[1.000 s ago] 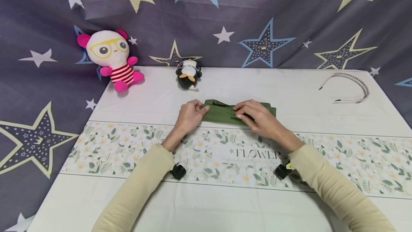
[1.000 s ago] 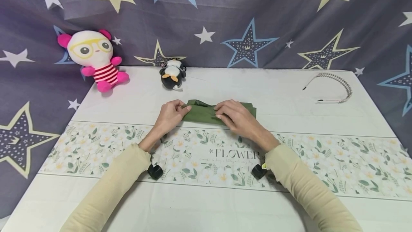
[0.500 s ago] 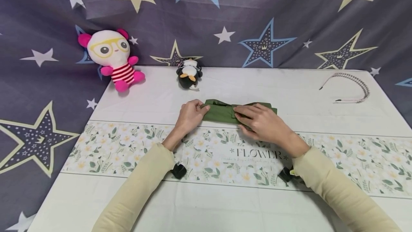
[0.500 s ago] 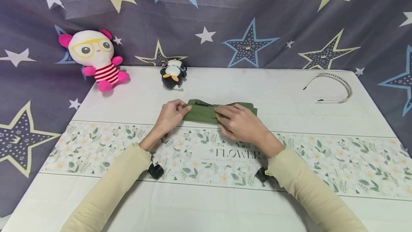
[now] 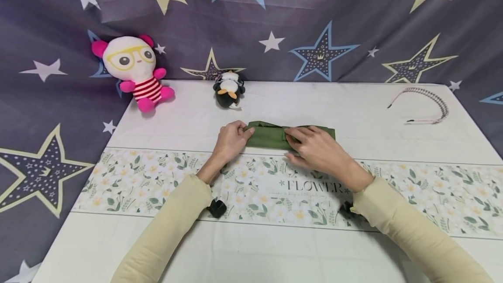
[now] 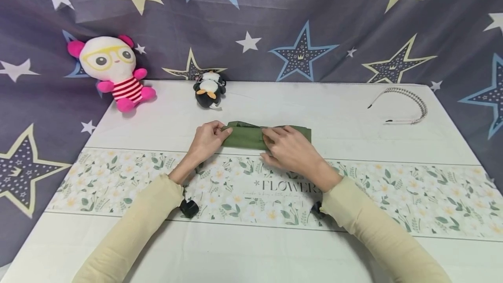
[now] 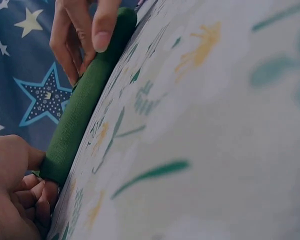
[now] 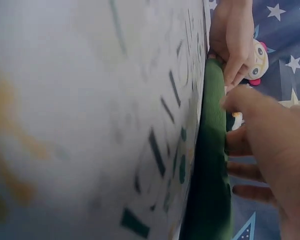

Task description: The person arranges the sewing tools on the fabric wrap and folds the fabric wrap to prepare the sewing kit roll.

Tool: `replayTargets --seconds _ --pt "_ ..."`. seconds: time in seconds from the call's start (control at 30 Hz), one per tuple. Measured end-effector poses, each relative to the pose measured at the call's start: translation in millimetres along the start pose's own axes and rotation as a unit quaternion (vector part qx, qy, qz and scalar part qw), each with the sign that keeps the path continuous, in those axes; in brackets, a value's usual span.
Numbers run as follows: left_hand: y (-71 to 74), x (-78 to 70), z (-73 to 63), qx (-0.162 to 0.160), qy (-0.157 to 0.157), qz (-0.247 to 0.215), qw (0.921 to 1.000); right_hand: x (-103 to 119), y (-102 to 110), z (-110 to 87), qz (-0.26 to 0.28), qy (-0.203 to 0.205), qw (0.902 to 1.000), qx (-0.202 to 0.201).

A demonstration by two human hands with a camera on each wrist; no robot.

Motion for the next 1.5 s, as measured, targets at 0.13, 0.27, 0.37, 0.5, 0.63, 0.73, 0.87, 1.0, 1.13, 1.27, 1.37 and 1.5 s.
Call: replayTargets --seconds 0.13,0.27,0.37,0.5,0.63,0.73,0.87,1.0,1.13,1.27,1.37,1.5 --pt "2.2 -1.0 -0.1 -0.001 -0.004 0.002 1.0 -2.5 0.5 4.6 0.022 -0.011 0.9997 -0.005" --pt "3.7 -0.7 -0.1 -0.004 -0.002 0.0 1.0 -3.1 0.5 9.7 0.032 -0.017 0.9993 -0.009" --pt "2.1 -0.6 0.2 0.0 -0.004 -0.005 1.0 -5.0 0.2 10.0 0.051 -0.021 0.9984 -0.012" --pt "0.3 0.3 -0.2 0.003 -0.007 -0.004 1.0 -8.9 -1.5 6.5 0.096 -0.023 0.9949 -0.018" --pt "0.2 0.7 -0.6 0.003 -0.006 -0.002 1.0 -13.4 -2.8 1.9 0.131 -0.024 0.9907 -0.028" --pt "1.8 1.2 -1.0 0.002 -0.003 -0.003 1.0 -15.5 -4.0 0.3 0.145 -0.033 0.9885 -0.03" --pt "3.5 1.7 -1.7 0.0 0.0 -0.01 1.0 -20.4 -6.9 -4.1 0.169 -0.063 0.9833 -0.024" --pt "3.2 2.1 -1.9 -0.002 0.001 -0.019 0.9998 -33.5 -6.7 -17.1 0.176 -0.116 0.9768 -0.041" --pt "4.0 3.2 -2.7 -0.005 0.004 -0.029 0.9996 -51.2 1.9 -38.2 0.164 -0.173 0.9657 -0.104" --pt "5.8 4.0 -4.2 0.0 0.01 -0.034 0.9994 -71.0 8.5 -65.8 0.162 -0.252 0.9421 -0.15" --pt "8.3 5.4 -6.2 0.007 0.018 -0.041 0.999 -87.8 1.3 -88.4 0.212 -0.359 0.9001 -0.126" --pt "12.7 6.4 -9.5 0.009 0.023 -0.044 0.9987 -96.6 -16.1 -114.4 0.283 -0.475 0.8299 -0.071"
Point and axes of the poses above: each hand's wrist, its own z-axis towards the middle knuckle, its own y-axis out of the back of the hand, x = y × z, the point moved 10 cm from there along z, towards the middle knuckle, and after that the axes turned 7 degrees about -z, right-handed, at the moved point
